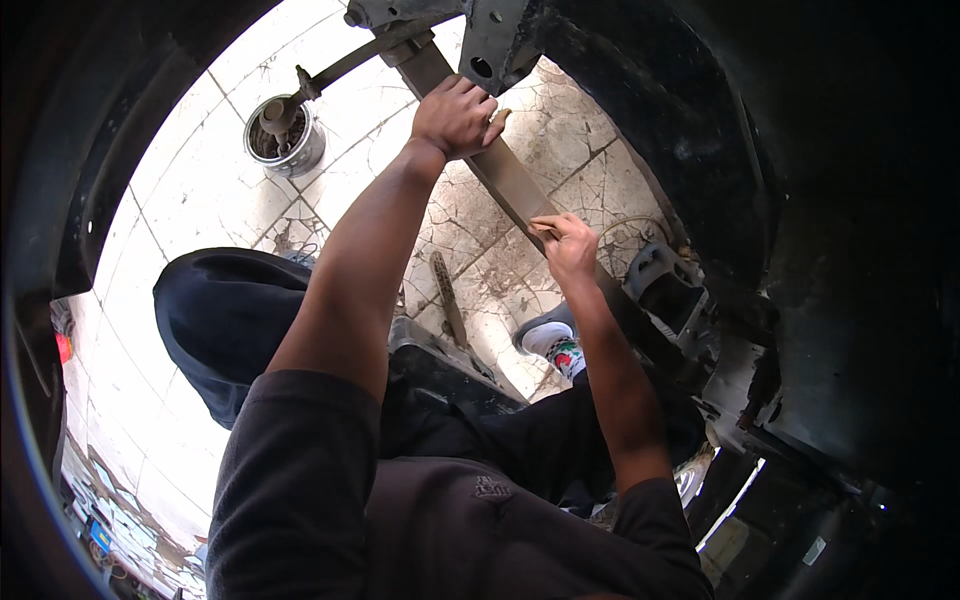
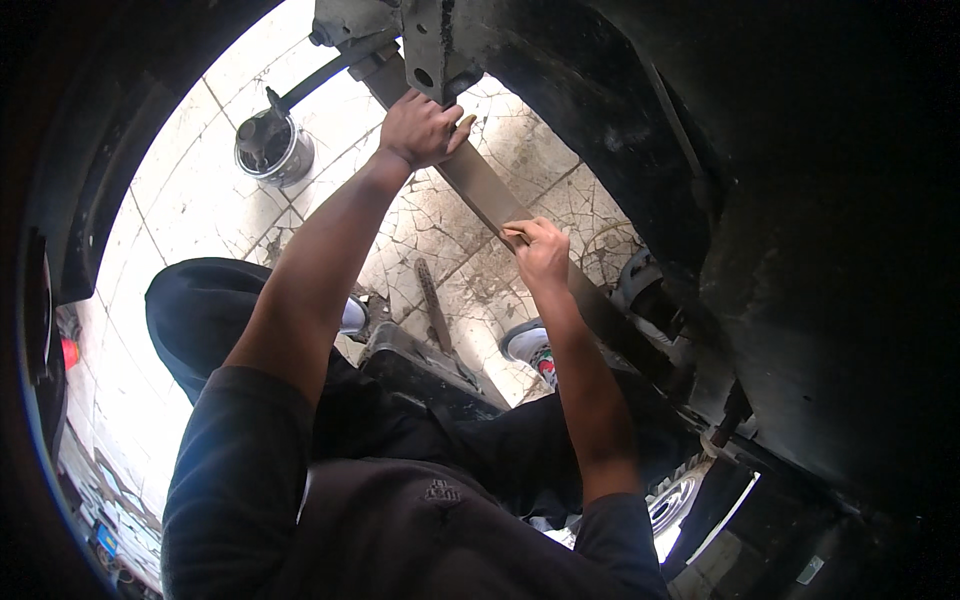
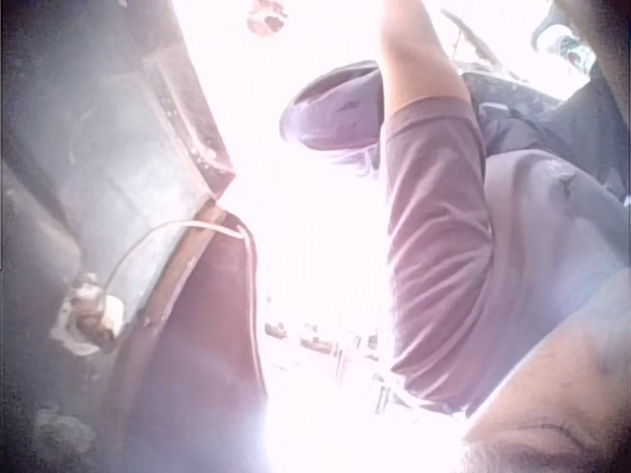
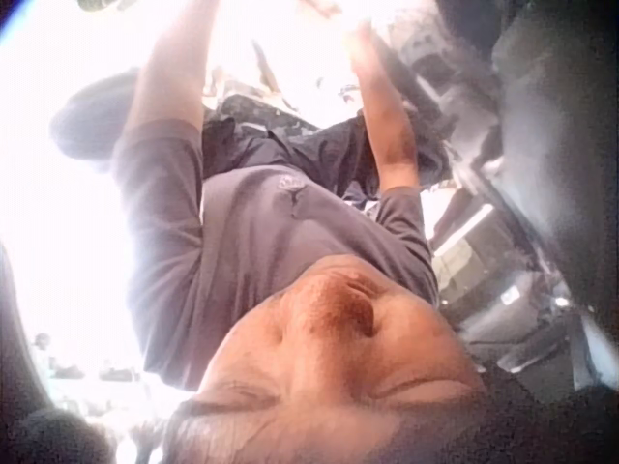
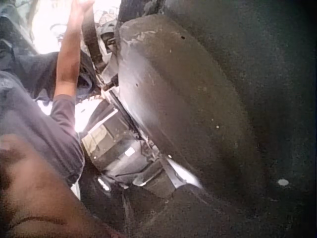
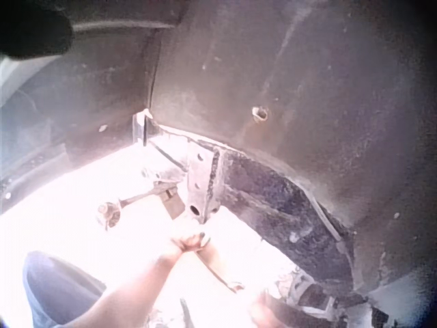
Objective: The person scrubs a metal frame under a vehicle using a wire brush and a small abrasive block. They alternate between brushing and rubbing the surface to remove rust or debris.
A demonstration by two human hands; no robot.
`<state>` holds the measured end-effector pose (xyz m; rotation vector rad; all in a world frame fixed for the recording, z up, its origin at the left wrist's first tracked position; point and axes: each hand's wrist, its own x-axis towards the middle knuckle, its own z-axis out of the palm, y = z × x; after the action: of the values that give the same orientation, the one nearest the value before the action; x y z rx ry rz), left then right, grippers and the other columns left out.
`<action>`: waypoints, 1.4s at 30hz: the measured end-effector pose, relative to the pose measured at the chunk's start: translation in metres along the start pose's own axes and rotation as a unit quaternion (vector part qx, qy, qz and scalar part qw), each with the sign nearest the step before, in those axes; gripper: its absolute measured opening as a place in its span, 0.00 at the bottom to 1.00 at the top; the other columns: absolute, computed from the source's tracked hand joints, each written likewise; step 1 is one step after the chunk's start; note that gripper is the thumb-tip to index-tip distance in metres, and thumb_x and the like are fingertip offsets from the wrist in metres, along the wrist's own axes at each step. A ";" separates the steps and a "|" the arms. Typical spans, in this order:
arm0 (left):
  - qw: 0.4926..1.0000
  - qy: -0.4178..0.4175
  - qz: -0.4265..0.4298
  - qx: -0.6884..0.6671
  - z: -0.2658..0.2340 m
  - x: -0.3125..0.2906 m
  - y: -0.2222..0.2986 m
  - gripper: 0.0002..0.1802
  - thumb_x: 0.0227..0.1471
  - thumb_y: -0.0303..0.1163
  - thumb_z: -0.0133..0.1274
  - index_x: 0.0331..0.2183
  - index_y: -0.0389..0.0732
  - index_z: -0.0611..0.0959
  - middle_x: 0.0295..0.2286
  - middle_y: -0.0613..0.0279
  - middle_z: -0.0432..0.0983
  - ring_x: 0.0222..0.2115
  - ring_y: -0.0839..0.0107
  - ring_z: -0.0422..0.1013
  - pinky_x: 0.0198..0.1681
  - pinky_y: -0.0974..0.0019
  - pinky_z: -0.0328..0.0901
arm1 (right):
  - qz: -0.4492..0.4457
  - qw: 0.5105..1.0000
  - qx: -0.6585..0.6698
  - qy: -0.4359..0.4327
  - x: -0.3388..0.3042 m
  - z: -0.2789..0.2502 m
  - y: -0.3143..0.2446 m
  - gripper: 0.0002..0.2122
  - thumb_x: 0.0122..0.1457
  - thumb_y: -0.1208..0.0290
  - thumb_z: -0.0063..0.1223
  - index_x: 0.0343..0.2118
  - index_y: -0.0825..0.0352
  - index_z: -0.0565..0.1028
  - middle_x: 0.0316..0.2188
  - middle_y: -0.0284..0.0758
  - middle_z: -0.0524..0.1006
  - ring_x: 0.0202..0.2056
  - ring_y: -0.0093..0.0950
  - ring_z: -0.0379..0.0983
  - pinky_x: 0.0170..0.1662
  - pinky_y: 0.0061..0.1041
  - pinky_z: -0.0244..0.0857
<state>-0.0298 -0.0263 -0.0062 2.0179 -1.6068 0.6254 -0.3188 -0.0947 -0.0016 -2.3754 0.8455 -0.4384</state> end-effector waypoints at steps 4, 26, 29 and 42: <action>0.997 -0.045 -0.046 -0.040 -0.002 0.000 0.004 0.20 0.59 0.47 0.53 0.25 0.43 0.87 0.30 0.64 0.82 0.38 0.65 0.76 0.51 0.62 0.68 | -0.019 0.999 0.029 0.026 0.021 0.020 -0.018 0.07 0.50 0.76 0.71 0.33 0.63 0.87 0.29 0.40 0.82 0.30 0.37 0.80 0.35 0.33 0.73; 0.998 0.051 -0.012 -0.019 0.004 0.003 0.002 0.20 0.59 0.47 0.56 0.19 0.49 0.85 0.17 0.60 0.79 0.24 0.64 0.76 0.38 0.64 0.67 | 0.010 0.997 0.052 0.064 0.035 0.039 -0.032 0.05 0.52 0.73 0.70 0.33 0.60 0.88 0.28 0.39 0.82 0.31 0.35 0.81 0.35 0.31 0.73; 0.999 0.046 -0.006 -0.020 0.005 0.000 -0.001 0.20 0.59 0.47 0.56 0.19 0.49 0.85 0.16 0.61 0.79 0.24 0.63 0.76 0.38 0.64 0.67 | -0.015 0.999 0.019 0.025 0.038 0.031 -0.025 0.06 0.51 0.72 0.70 0.34 0.59 0.88 0.28 0.38 0.81 0.30 0.36 0.80 0.34 0.32 0.72; 0.998 0.028 -0.042 -0.049 0.005 -0.002 0.004 0.19 0.58 0.44 0.56 0.19 0.47 0.86 0.23 0.69 0.79 0.33 0.69 0.75 0.44 0.66 0.68 | -0.026 1.000 0.000 0.017 0.026 0.023 -0.013 0.06 0.51 0.74 0.69 0.33 0.60 0.87 0.27 0.38 0.81 0.31 0.37 0.79 0.35 0.34 0.72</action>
<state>-0.0335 -0.0283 -0.0109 1.9675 -1.4841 0.5551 -0.2829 -0.0940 -0.0084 -2.4015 0.7998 -0.5002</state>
